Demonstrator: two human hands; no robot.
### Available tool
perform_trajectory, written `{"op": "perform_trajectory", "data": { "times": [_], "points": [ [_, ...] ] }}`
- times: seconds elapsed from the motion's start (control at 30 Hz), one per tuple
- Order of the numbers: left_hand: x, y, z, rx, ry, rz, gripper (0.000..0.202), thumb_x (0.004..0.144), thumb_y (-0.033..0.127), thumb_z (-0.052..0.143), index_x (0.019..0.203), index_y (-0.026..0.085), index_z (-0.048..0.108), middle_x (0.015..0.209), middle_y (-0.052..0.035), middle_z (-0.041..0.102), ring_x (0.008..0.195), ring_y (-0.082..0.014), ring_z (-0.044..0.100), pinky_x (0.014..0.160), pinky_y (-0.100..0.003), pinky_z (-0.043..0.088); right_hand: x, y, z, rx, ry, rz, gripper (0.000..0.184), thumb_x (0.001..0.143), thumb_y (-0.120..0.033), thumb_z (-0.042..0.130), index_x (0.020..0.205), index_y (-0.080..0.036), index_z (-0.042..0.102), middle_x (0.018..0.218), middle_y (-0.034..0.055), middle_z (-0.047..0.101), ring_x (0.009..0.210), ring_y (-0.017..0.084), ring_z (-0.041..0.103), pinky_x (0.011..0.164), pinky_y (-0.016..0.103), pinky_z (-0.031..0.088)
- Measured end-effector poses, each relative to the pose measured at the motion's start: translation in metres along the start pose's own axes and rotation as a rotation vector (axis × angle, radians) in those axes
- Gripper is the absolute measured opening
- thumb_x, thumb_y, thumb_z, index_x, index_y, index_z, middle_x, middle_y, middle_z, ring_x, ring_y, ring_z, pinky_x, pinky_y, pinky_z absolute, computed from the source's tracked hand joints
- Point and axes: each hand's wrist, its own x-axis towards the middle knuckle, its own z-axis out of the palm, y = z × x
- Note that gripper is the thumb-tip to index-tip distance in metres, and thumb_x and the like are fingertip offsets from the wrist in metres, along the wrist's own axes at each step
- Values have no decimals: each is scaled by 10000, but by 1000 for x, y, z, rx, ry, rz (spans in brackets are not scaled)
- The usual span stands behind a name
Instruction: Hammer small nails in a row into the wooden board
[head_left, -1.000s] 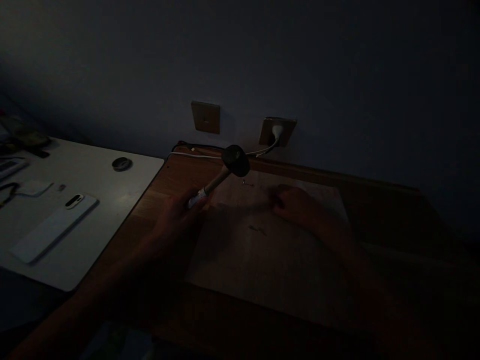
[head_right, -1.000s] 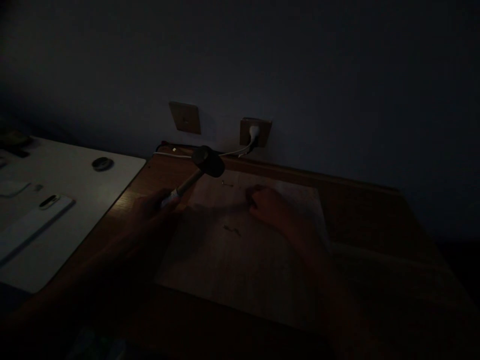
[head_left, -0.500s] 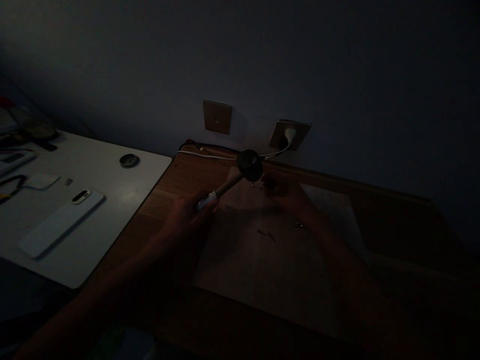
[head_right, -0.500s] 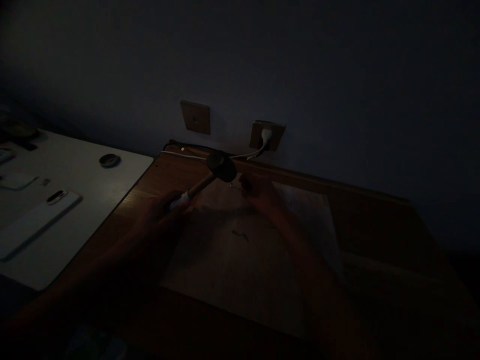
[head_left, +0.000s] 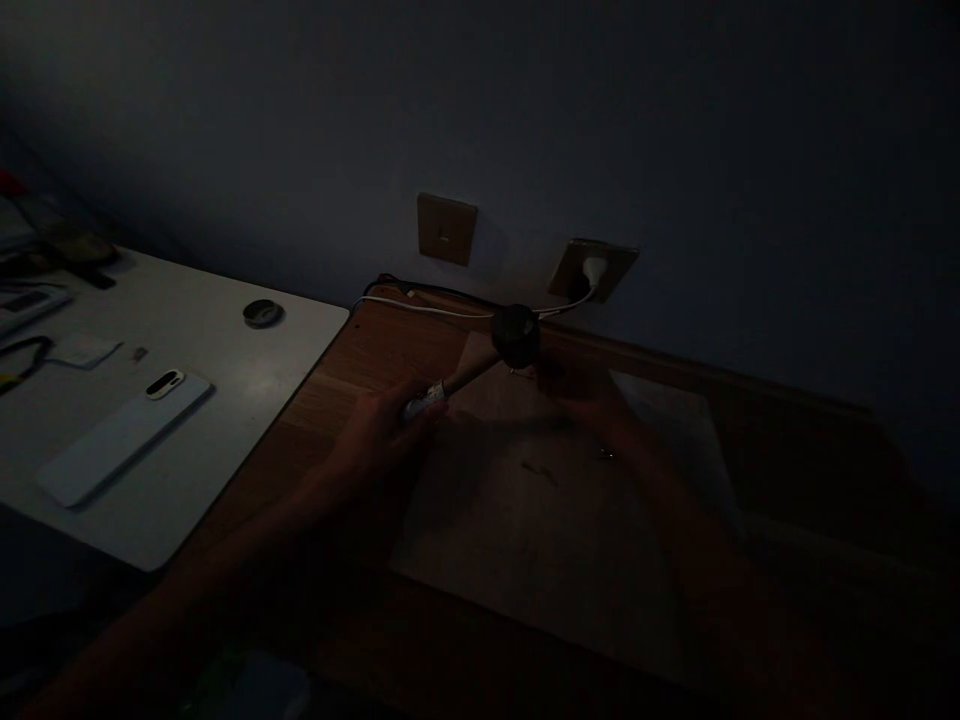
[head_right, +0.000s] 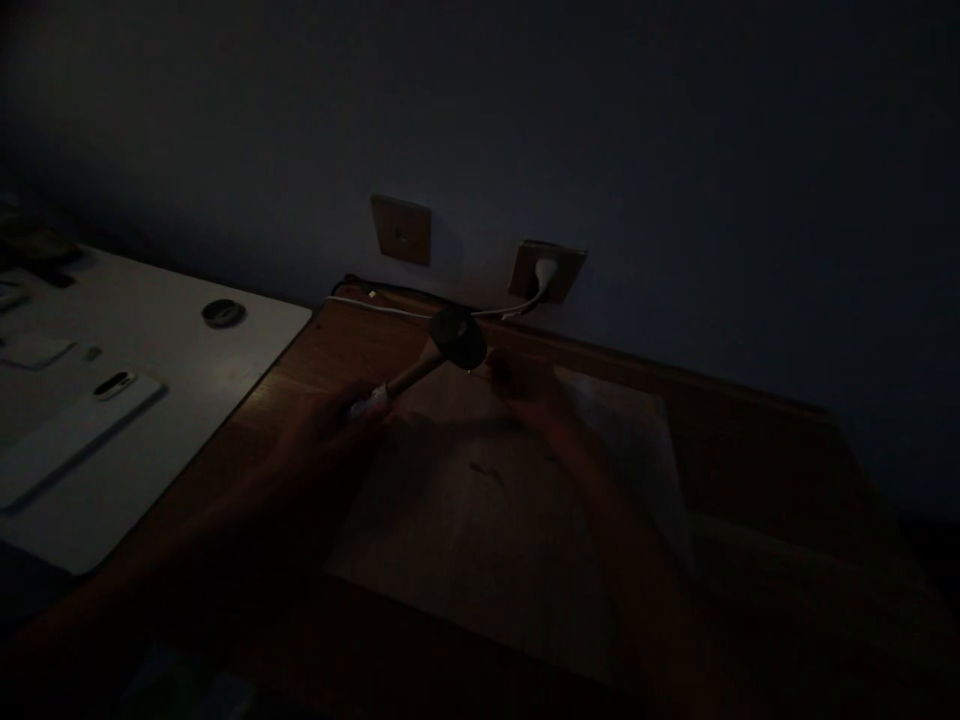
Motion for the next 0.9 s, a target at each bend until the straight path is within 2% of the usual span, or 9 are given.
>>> {"op": "perform_trajectory", "data": {
  "times": [0.13,0.4,0.5,0.6,0.67,0.77,0.83,0.9],
  "points": [
    [1,1,-1,14,-4,4,482,989,596,550,1130,178,745,810,-22,729,656,-165,632,585,-248,391,-3,0,1,36,2,18,275,866,-156,664,1120,-189,766,891,64,814,805,231,758,742,318,538],
    [0,9,-5,55,-51,-19,457,992,574,529,1073,181,747,778,-21,720,629,-162,624,573,-249,374,-5,2,7,138,67,7,305,844,-182,686,1139,-224,749,790,13,773,721,207,722,710,325,543],
    [5,15,-6,124,-51,-8,452,983,587,536,1072,198,749,746,-25,716,610,-178,633,559,-260,354,-5,7,13,187,89,16,330,847,-227,724,1177,-227,725,831,24,769,757,222,727,736,359,565],
    [12,24,-5,169,-54,9,438,989,580,537,1069,205,748,787,-48,741,653,-199,672,566,-267,355,-8,13,14,199,142,34,479,777,-266,821,1236,-219,696,1003,83,782,860,263,736,793,418,593],
    [16,30,-2,206,-67,18,420,1000,556,536,1093,209,753,825,-64,759,688,-210,694,577,-270,364,-15,17,8,192,174,31,572,745,-265,847,1288,-225,671,1166,121,763,936,280,737,839,446,603],
    [19,32,3,287,-71,38,418,998,547,553,1154,215,754,857,-80,776,702,-218,703,591,-274,378,-31,26,-10,143,203,-11,615,747,-219,814,1340,-235,655,1336,142,705,1030,290,734,916,467,596],
    [18,32,5,305,-60,50,431,990,559,566,1181,219,748,874,-83,782,699,-216,698,601,-273,395,-42,32,-26,106,186,-30,586,748,-176,774,1322,-235,672,1333,139,705,1046,294,735,936,471,589],
    [15,31,6,293,-44,50,452,988,577,561,1194,218,743,879,-81,785,700,-219,698,602,-275,403,-53,38,-42,91,122,-21,507,756,-134,723,1254,-226,702,1213,125,752,1003,293,744,910,459,590]
  ]
}}
